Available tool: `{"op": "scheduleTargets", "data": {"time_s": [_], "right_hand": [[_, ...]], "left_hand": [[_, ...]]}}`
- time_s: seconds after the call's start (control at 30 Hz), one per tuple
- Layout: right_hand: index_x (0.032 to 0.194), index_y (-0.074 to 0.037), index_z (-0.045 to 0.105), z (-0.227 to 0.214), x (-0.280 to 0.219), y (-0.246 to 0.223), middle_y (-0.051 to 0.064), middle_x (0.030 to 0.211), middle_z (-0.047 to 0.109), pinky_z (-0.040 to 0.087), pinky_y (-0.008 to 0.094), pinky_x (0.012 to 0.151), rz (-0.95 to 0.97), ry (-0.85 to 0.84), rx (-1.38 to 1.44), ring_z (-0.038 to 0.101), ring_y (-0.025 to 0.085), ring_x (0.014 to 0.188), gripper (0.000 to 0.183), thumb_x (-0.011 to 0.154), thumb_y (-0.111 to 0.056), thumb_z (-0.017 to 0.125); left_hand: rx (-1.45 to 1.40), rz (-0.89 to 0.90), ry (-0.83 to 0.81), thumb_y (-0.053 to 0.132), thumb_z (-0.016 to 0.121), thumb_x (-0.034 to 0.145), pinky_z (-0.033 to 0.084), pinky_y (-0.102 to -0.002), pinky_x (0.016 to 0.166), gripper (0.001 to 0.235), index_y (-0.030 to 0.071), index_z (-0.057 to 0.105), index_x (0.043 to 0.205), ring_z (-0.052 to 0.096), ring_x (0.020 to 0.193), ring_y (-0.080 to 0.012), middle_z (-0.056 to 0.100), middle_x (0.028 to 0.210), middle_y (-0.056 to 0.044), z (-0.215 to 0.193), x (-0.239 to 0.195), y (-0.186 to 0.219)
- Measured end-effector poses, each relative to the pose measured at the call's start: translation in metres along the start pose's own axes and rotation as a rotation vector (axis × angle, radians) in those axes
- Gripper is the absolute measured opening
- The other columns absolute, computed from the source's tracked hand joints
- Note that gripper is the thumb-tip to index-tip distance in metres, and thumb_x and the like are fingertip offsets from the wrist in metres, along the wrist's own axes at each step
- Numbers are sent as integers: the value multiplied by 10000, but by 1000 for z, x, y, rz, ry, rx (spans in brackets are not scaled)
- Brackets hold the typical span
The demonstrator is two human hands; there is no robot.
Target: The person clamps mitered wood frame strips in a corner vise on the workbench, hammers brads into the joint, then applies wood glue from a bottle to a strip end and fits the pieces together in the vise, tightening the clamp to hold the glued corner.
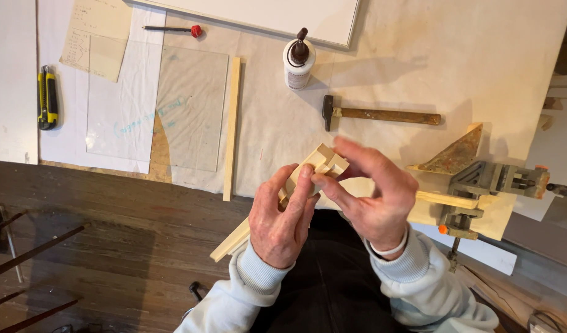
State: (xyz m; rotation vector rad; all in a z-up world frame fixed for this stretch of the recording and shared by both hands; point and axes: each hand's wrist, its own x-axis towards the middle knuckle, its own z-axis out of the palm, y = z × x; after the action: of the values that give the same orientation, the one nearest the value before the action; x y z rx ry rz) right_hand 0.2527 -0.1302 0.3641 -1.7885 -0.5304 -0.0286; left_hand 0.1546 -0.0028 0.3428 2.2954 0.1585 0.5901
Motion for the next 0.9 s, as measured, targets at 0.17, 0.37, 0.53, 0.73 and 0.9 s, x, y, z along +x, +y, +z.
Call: {"op": "scheduleTargets", "data": {"time_s": [0.17,0.37,0.53,0.73,0.9], "right_hand": [[1182,3,729,-14,11,5,151,1130,744,641,312,811,-359,-109,-355,771,242,971,395,857,-147,896],[1057,-42,722,-12,9,34,150,1074,741,617,298,767,-375,-59,-287,759,224,909,246,920,-193,860],[1144,-30,665,65,7,168,95,891,744,553,266,589,835,-149,892,705,155,711,642,973,-643,578],[1207,108,647,154,57,239,171,1056,715,582,246,648,1215,32,1829,693,216,867,1090,741,-873,563],[1292,-39,634,167,73,288,110,1161,684,610,301,858,985,39,2061,667,260,1075,638,992,-599,692]], "left_hand": [[38,2,-21,60,783,945,551,-364,850,544,94,586,1451,636,1002,-269,604,1341,-156,-7,2,0],[65,-18,-21,82,790,945,557,-372,891,550,81,582,1454,651,1032,-273,608,1319,-159,-12,3,-10],[156,-41,7,75,777,912,547,-393,934,537,91,602,1419,653,1080,-296,624,1308,-142,-28,-8,-28],[297,-117,-28,52,762,882,529,-395,866,542,93,616,1402,647,996,-287,644,1278,-130,-48,-32,-37],[338,-131,-15,64,766,877,515,-388,830,569,103,599,1420,646,973,-289,633,1251,-139,-62,-49,-47]]}}
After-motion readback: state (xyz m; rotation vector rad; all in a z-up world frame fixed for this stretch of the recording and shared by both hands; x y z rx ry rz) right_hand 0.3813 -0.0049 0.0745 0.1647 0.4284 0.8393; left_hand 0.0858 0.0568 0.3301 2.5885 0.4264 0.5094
